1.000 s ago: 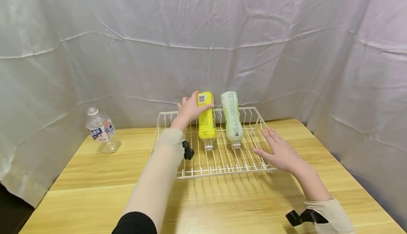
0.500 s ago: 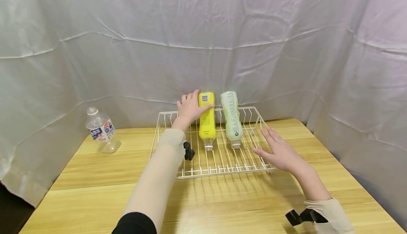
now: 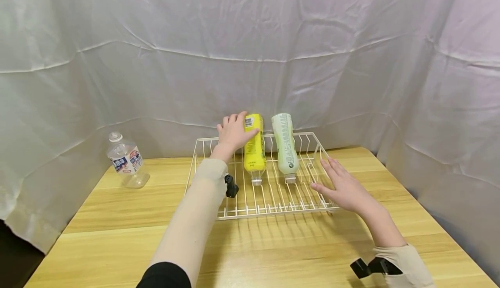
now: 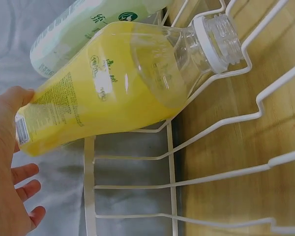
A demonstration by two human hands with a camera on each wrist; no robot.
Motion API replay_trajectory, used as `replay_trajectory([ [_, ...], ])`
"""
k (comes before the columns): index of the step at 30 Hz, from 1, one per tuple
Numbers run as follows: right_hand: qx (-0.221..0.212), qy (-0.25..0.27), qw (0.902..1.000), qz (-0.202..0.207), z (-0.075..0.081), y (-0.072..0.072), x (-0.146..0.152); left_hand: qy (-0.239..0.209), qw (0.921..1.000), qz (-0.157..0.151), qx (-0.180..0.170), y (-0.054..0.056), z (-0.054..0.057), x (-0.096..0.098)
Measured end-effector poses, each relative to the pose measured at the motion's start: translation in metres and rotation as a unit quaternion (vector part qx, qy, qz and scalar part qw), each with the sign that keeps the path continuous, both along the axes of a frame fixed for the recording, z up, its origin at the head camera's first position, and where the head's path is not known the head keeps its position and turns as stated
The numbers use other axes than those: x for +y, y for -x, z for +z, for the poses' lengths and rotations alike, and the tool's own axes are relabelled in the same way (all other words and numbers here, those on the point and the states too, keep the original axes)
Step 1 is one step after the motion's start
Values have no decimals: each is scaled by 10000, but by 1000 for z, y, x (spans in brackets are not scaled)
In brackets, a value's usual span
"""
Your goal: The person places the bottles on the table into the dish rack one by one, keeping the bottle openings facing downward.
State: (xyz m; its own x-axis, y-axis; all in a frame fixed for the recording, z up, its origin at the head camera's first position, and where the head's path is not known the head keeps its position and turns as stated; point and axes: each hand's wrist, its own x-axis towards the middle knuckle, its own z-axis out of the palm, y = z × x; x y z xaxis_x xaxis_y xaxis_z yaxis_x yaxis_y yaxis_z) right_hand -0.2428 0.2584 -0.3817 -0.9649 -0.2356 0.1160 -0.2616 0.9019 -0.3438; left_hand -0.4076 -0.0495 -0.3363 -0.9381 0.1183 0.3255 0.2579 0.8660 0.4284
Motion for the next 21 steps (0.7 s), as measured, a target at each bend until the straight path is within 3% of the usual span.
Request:
replay_trajectory([
  [8, -29, 28, 10000, -1, 2, 1, 0, 28, 9998, 118, -125, 0, 3, -6],
  [21, 1, -27, 10000, 9, 1, 4, -1, -50, 9999, -98, -117, 1, 3, -7],
])
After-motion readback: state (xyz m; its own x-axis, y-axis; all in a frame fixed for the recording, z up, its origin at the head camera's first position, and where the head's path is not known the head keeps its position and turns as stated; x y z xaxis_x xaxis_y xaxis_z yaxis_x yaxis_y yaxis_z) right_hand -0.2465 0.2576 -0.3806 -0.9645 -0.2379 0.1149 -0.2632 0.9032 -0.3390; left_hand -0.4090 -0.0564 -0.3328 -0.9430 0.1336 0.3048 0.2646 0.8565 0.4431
